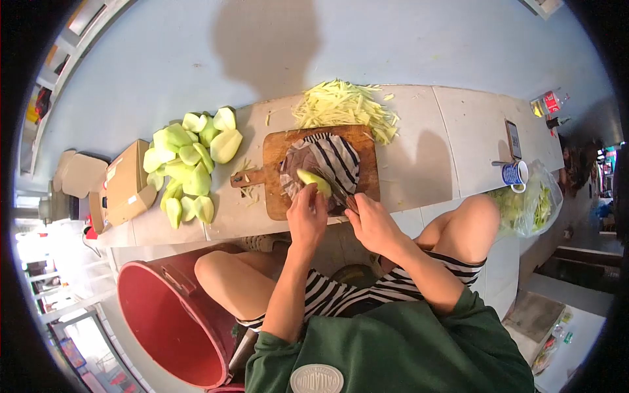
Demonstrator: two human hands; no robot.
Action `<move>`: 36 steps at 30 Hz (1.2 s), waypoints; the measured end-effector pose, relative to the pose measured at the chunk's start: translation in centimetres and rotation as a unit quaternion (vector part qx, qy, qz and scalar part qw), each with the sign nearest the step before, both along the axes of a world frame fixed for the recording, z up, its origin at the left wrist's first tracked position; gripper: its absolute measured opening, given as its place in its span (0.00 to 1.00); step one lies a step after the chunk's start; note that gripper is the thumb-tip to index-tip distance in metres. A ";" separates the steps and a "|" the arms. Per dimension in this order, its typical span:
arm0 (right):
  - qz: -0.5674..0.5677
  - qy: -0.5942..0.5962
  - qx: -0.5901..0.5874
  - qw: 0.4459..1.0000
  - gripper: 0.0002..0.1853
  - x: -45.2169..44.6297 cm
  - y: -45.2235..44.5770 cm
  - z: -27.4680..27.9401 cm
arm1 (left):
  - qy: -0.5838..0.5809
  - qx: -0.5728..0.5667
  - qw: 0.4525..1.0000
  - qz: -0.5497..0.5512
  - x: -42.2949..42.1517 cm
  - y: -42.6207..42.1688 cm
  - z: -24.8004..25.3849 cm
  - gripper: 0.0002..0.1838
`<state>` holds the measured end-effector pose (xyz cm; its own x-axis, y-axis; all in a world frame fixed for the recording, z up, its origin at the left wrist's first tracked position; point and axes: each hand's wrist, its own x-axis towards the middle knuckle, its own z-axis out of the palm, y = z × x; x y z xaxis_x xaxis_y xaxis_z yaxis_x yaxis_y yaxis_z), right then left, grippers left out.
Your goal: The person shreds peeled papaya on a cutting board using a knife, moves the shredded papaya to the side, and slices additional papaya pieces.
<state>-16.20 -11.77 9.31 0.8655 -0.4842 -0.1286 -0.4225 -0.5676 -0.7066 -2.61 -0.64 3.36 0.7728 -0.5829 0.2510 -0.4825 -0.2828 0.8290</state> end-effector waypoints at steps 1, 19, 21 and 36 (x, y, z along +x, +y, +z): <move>-0.001 0.014 0.000 1.000 0.13 -0.2 0.1 0.2 | 0.015 -0.002 1.000 -0.018 0.1 0.2 0.0 0.14; 0.002 -0.011 0.026 1.000 0.13 -0.8 -0.3 -0.1 | 0.149 -0.097 0.981 -0.081 2.4 0.0 -6.0 0.16; 0.005 0.005 0.007 1.000 0.14 -0.5 -0.3 -0.3 | 0.136 -0.080 0.982 -0.100 3.4 0.1 -6.2 0.17; 0.063 0.126 -0.069 0.988 0.15 0.4 0.5 5.8 | 0.026 -0.070 0.987 -0.140 4.9 -0.5 -8.2 0.33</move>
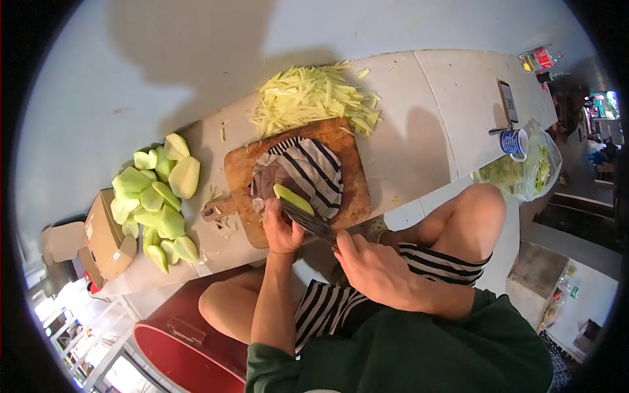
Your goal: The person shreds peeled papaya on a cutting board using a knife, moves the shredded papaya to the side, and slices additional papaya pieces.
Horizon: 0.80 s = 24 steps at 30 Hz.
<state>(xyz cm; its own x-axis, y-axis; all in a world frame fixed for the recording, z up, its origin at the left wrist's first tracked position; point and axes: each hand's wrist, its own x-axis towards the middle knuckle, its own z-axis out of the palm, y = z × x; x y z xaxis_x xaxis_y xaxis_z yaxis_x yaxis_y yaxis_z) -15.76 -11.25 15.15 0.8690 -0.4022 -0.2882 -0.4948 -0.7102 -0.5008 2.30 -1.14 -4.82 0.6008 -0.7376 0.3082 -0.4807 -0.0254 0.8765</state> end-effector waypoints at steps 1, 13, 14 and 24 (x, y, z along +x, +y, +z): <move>0.001 0.008 0.003 1.000 0.16 0.0 0.0 0.1 | 0.003 0.003 1.000 0.002 0.0 0.1 0.1 0.33; 0.007 0.014 0.031 0.999 0.18 0.3 -0.1 -1.0 | 0.010 0.022 1.000 -0.012 -0.1 0.6 -0.8 0.33; 0.003 0.021 0.034 0.999 0.18 0.3 -0.1 -1.1 | 0.011 0.013 1.000 -0.009 -0.2 0.5 -0.7 0.33; -0.006 0.005 0.041 0.999 0.14 1.8 -1.0 -6.1 | -0.048 0.005 0.999 0.006 -0.2 0.0 0.7 0.29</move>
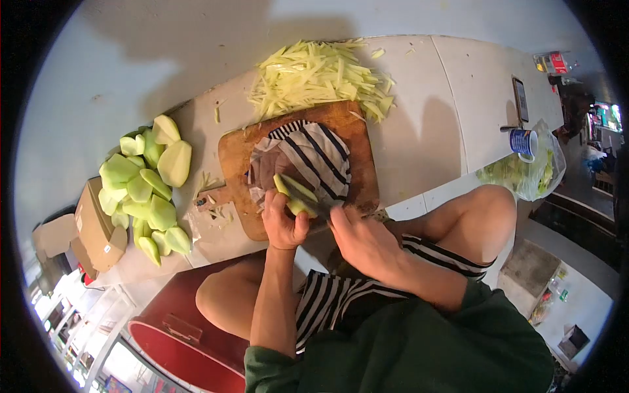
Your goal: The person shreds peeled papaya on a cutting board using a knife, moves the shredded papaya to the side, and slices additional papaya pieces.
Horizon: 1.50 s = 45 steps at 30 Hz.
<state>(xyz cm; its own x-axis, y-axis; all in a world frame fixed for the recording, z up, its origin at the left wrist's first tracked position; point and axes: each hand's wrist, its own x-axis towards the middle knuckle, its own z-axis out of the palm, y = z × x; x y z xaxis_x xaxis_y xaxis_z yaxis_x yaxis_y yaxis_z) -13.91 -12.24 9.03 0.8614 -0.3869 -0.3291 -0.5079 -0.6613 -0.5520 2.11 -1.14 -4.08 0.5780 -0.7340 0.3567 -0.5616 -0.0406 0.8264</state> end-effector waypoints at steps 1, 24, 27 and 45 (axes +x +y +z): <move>-0.008 -0.008 0.003 1.000 0.14 0.5 -0.3 -1.0 | -0.005 0.022 1.000 -0.008 0.2 0.1 0.2 0.28; -0.029 -0.047 -0.024 0.998 0.10 1.2 0.1 -1.0 | 0.021 -0.018 1.000 0.001 -0.1 0.2 -1.0 0.31; -0.035 -0.016 -0.018 0.999 0.11 1.8 0.0 -0.6 | 0.024 0.022 0.999 -0.017 -0.1 0.5 -0.4 0.30; -0.025 -0.038 -0.022 0.999 0.10 0.3 0.4 -0.6 | 0.047 -0.006 0.999 -0.013 -0.1 0.5 -1.3 0.28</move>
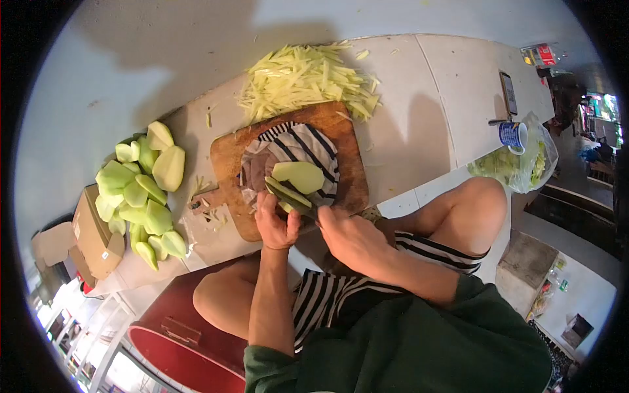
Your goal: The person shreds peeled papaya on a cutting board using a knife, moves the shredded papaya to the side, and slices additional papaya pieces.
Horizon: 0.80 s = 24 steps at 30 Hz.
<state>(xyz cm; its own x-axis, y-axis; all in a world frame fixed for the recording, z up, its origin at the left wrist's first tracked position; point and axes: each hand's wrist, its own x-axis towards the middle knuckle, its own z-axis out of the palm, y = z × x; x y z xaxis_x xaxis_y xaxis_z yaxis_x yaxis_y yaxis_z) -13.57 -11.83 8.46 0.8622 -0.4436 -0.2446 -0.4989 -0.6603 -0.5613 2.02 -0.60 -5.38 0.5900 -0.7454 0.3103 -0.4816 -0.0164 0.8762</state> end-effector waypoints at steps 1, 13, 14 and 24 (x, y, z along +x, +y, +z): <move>0.001 -0.004 -0.006 1.000 0.10 0.0 0.0 -0.7 | -0.004 -0.006 1.000 0.001 0.0 -0.3 0.4 0.28; 0.007 0.027 0.036 0.999 0.11 -0.2 -0.5 6.3 | -0.032 -0.027 0.999 0.011 -0.2 -0.5 0.7 0.29; 0.007 0.028 0.034 0.999 0.11 -0.3 -0.5 6.5 | -0.031 -0.029 0.999 0.011 -0.3 -0.7 0.8 0.29; 0.005 0.052 0.029 0.998 0.12 0.2 -0.1 5.5 | 0.016 0.041 0.999 0.007 -0.2 0.7 -0.1 0.42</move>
<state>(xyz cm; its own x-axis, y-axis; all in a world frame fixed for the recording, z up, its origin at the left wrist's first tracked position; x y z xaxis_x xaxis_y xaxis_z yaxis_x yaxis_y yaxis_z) -13.35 -11.96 13.97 0.8354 -0.4174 -0.3576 -0.5497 -0.6336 -0.5444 1.83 0.10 -5.44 0.6091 -0.7591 0.2298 -0.4534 -0.0955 0.8862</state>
